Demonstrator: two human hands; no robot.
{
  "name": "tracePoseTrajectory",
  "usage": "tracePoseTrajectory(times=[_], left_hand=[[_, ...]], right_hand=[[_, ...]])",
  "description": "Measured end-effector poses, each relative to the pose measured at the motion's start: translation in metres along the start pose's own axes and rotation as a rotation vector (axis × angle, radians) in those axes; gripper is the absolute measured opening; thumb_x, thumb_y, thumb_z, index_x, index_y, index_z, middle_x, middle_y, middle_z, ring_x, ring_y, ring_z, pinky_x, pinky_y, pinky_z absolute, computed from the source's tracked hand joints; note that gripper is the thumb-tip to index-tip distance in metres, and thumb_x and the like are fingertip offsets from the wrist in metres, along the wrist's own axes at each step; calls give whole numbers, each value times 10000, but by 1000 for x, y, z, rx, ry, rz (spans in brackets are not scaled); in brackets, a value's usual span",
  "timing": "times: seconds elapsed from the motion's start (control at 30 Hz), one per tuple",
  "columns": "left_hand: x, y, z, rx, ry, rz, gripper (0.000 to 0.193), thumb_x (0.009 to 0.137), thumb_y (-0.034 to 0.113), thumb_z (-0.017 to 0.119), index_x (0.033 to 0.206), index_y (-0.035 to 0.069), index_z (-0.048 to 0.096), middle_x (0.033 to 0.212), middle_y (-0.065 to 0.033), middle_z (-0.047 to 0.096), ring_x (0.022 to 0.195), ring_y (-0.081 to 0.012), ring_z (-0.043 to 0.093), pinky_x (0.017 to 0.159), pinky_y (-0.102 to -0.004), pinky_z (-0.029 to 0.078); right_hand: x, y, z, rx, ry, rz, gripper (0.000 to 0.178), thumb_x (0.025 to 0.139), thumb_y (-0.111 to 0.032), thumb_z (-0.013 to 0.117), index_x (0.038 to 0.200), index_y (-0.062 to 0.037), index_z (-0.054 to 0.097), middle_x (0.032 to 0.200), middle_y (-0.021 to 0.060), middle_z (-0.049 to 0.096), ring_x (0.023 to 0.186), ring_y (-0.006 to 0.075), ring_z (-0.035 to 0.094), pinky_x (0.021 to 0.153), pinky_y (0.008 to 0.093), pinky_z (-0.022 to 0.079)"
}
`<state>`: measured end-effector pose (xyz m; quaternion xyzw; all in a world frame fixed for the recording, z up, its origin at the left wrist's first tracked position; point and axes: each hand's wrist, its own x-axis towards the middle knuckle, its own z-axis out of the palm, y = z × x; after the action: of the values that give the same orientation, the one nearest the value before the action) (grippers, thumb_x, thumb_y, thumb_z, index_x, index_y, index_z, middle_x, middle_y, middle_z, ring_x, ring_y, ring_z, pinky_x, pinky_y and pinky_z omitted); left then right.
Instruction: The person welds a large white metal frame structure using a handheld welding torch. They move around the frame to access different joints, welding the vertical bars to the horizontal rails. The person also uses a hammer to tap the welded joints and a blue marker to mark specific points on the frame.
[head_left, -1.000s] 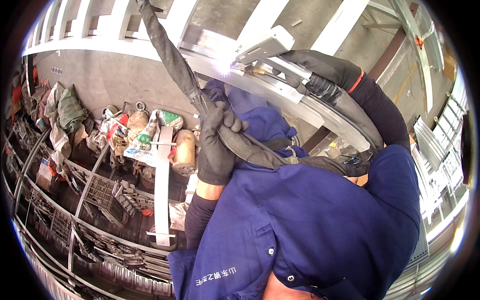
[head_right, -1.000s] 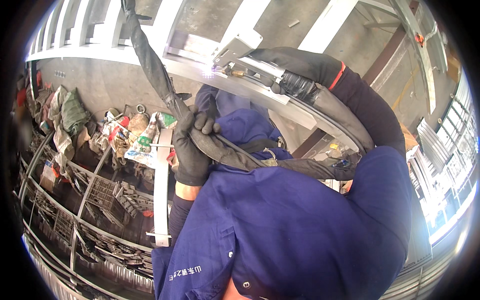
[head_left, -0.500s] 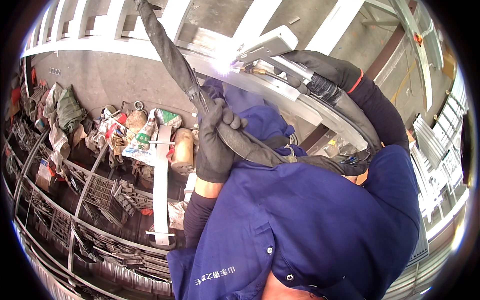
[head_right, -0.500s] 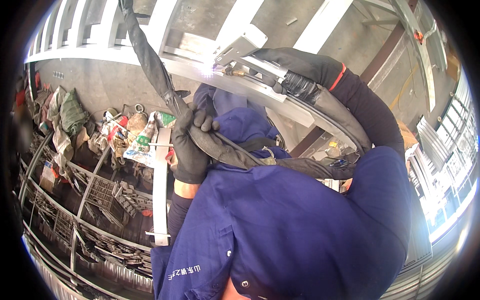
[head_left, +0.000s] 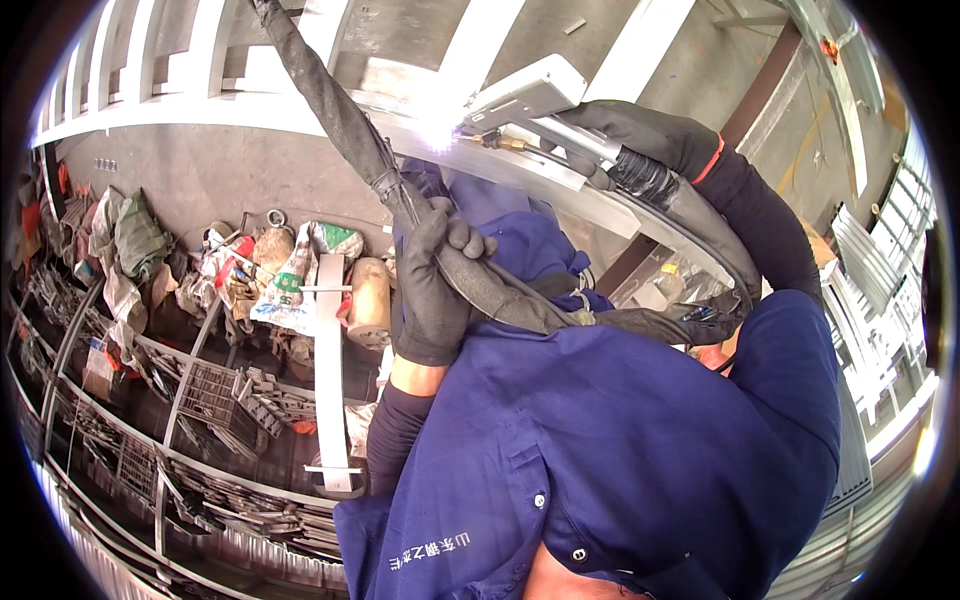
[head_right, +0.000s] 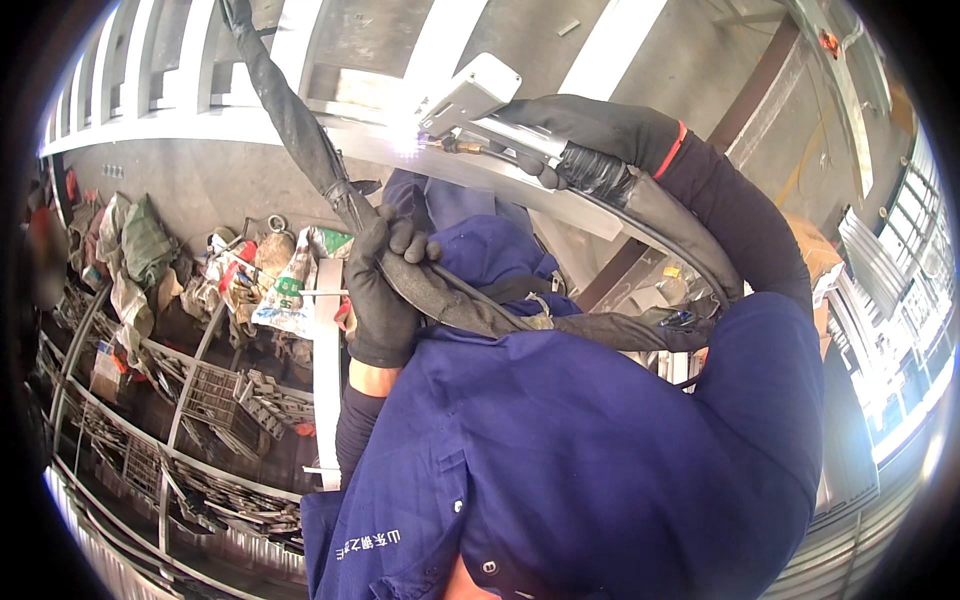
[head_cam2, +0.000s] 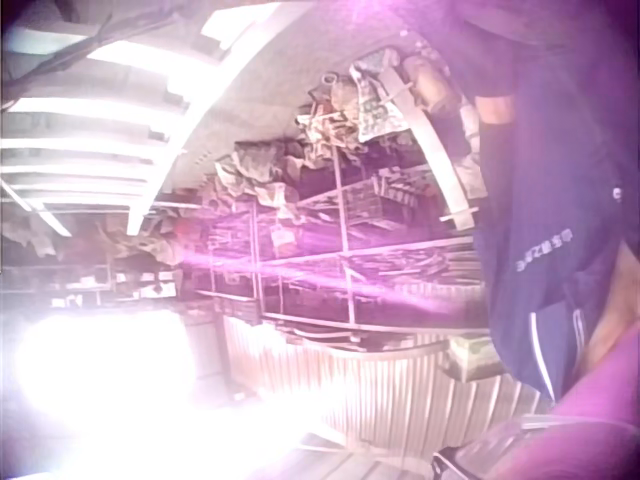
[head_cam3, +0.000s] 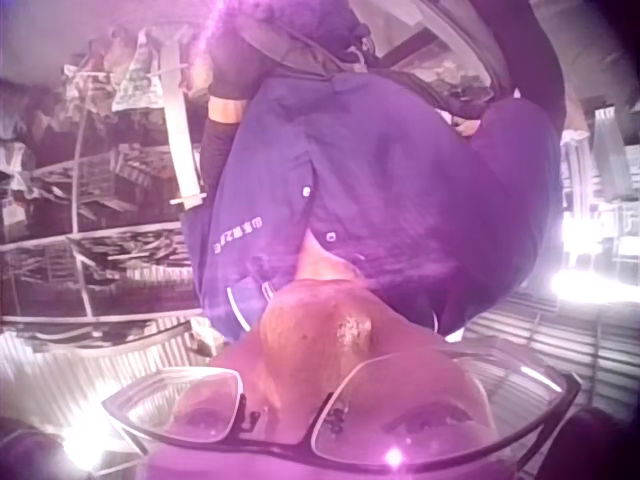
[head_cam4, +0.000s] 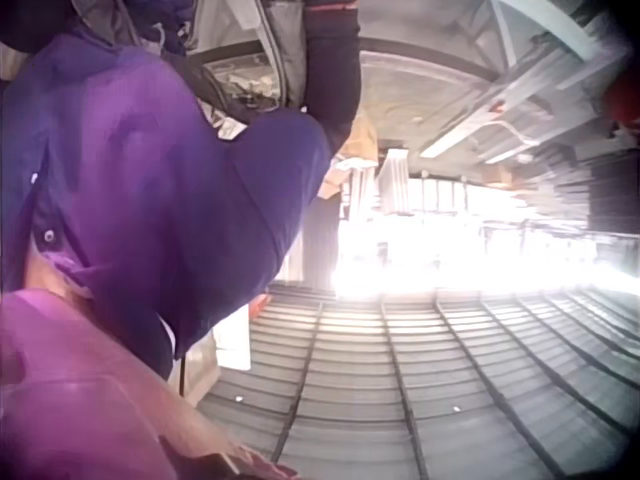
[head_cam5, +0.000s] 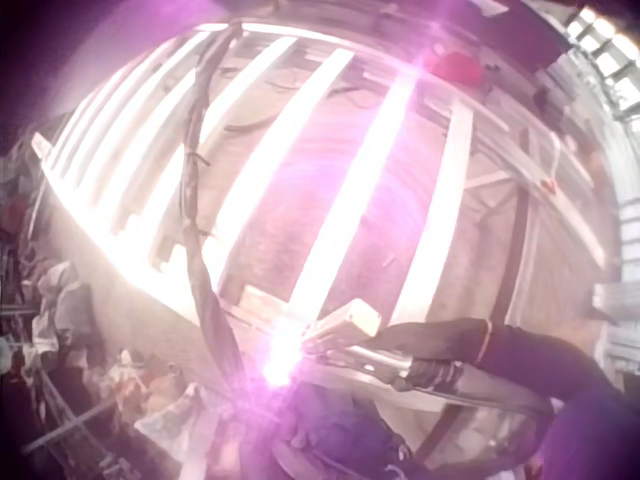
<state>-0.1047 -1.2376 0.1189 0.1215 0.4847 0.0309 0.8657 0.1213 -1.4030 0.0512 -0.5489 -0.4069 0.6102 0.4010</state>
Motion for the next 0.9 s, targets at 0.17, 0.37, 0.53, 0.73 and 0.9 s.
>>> tracePoseTrajectory(times=[0.17,0.37,0.53,0.73,0.9], left_hand=[[2,-3,-4,11,-27,-12,216,909,219,511,1055,67,466,732,-7,413,676,-129,464,731,-340,448],[0,-7,2,67,-28,7,218,910,231,514,1045,67,466,733,-3,406,677,-120,458,731,-332,459],[-3,-10,-2,36,-53,9,220,914,224,515,1057,65,462,742,-3,409,684,-118,461,740,-328,467],[-13,-15,-9,92,-87,52,244,930,214,501,1105,54,442,773,-8,417,697,-112,462,745,-321,469],[-31,-26,-17,121,-139,62,221,918,190,505,1086,55,459,754,4,401,687,-105,437,715,-302,431]], right_hand=[[-3,5,5,55,12,64,752,699,-386,657,1315,-21,427,1145,135,572,919,212,592,787,304,484],[-9,7,8,97,14,191,667,718,-293,655,1288,-16,447,1127,116,581,910,201,595,787,289,490],[-14,8,14,516,76,332,371,964,-235,396,1191,26,531,1085,88,592,957,146,559,869,266,447],[-26,12,26,804,128,423,374,965,-232,402,1195,38,523,1075,91,590,903,88,551,795,220,463],[-61,-14,54,670,398,253,376,955,-200,429,1247,33,472,855,16,584,689,45,521,637,188,467]])
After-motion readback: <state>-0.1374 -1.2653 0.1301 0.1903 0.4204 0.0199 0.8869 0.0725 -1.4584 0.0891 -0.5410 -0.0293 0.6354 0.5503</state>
